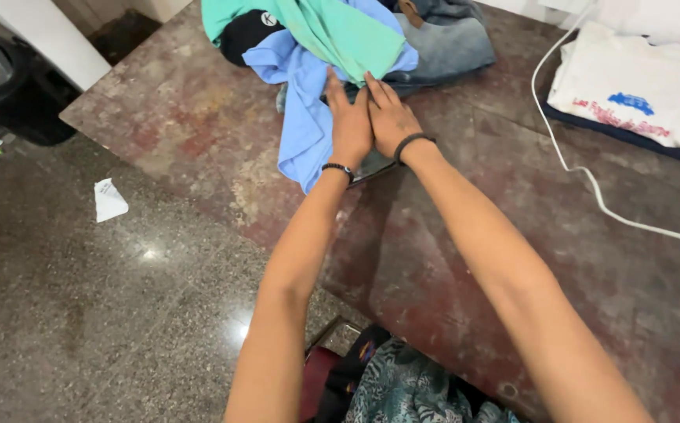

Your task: The person folds a dark blue t-shirt on a table, then folds a white t-shirt with red graphics. Each shirt is smoothed, folded in half, and stacked. The person then picks up a light green shirt to begin folding.

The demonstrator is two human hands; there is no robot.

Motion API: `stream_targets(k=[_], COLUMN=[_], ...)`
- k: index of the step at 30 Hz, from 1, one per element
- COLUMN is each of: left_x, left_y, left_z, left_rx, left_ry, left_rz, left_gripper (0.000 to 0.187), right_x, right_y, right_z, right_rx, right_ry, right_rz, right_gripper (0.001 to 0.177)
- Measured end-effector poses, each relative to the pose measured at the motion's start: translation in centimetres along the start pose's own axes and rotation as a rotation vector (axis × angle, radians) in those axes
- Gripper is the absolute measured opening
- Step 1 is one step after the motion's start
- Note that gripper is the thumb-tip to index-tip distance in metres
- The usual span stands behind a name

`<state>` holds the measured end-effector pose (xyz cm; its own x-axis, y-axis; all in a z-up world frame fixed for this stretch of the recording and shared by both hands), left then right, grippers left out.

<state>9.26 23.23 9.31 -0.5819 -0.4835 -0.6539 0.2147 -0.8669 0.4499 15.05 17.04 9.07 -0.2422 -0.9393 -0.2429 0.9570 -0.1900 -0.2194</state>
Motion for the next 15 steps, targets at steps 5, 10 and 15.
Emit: stream_targets(k=[5,10,15], left_x=[-1.8,0.1,3.9], left_y=[-1.8,0.6,7.0], left_z=[-2.9,-1.6,0.9], left_rx=[0.132,0.22,0.286], left_ry=[-0.151,-0.13,-0.015], left_rz=[-0.007,-0.018,-0.143], left_gripper=[0.049,0.051,0.047], right_x=[-1.4,2.0,8.4], right_y=[-0.1,0.4,-0.9], right_z=[1.1,2.7,6.8], right_rx=[-0.082,-0.213,-0.194], right_ry=[0.108,0.056,0.044], right_rz=[0.123,0.06,0.103], right_gripper=[0.06,0.046,0.049])
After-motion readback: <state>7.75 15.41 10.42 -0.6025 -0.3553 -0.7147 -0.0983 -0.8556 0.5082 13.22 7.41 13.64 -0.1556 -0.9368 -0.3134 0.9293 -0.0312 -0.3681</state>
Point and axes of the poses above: each hand's wrist, its own x-axis away from the middle knuckle, its own z-axis out of the back of the hand, y = z × x, the point moved 10 cm from there along -x, towards the middle knuckle, and after that the axes turned 6 degrees about -y, right-handed, at the moved point
